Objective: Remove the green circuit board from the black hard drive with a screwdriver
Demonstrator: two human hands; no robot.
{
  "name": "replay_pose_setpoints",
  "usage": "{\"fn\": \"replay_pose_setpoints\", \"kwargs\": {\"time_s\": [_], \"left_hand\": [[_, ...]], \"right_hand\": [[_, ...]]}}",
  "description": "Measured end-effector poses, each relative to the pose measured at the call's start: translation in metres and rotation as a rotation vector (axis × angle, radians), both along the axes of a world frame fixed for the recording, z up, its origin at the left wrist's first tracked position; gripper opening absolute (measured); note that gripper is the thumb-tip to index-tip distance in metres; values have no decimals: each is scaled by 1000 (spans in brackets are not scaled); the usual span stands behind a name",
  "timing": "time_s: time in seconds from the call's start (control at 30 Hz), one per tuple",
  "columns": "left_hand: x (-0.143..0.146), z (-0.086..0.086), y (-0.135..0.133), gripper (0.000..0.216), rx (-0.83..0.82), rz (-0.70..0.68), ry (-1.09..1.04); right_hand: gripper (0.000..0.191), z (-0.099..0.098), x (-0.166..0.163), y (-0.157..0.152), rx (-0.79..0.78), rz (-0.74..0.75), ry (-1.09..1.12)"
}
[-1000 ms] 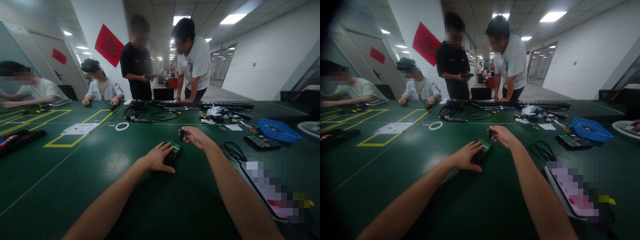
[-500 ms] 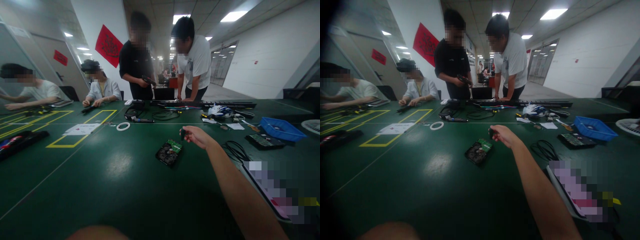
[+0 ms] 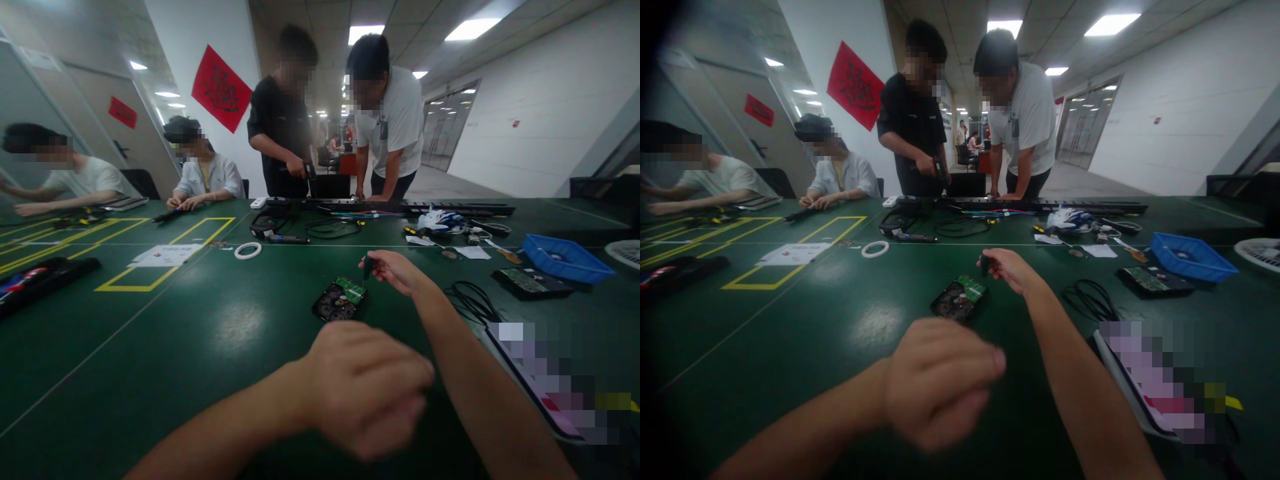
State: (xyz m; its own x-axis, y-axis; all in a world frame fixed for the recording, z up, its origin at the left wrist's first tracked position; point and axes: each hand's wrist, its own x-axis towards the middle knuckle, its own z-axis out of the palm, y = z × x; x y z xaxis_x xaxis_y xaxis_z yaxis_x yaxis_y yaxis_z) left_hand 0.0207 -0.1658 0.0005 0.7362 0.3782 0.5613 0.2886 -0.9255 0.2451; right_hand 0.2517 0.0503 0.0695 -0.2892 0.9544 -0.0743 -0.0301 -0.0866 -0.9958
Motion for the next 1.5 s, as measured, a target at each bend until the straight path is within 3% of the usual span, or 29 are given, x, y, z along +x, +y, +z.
{"fn": "replay_pose_setpoints", "kwargs": {"time_s": [0.07,0.1,0.13,0.17,0.23,0.33,0.4,1.27,1.5], "left_hand": [[19,63,71,45,-31,187,-23],[24,77,97,43,-28,278,-15],[26,80,116,44,-28,386,1],[26,74,128,49,-44,489,42],[19,46,140,66,-98,596,152],[8,7,144,78,-156,618,223],[4,-5,146,80,-193,602,240],[2,-9,153,70,-230,532,279],[1,-9,153,70,-239,528,276]], "right_hand": [[20,1,-1,-1,-1,21,8],[20,1,-2,-2,-2,34,13],[20,2,-3,-2,-3,46,19],[20,2,-4,-3,-5,54,26],[19,2,-5,-4,-8,57,36],[18,3,-5,-5,-7,47,41],[19,3,-5,-5,-13,42,40],[20,6,-4,-8,-17,41,30],[19,5,-4,-5,63,-25,-38]]}}
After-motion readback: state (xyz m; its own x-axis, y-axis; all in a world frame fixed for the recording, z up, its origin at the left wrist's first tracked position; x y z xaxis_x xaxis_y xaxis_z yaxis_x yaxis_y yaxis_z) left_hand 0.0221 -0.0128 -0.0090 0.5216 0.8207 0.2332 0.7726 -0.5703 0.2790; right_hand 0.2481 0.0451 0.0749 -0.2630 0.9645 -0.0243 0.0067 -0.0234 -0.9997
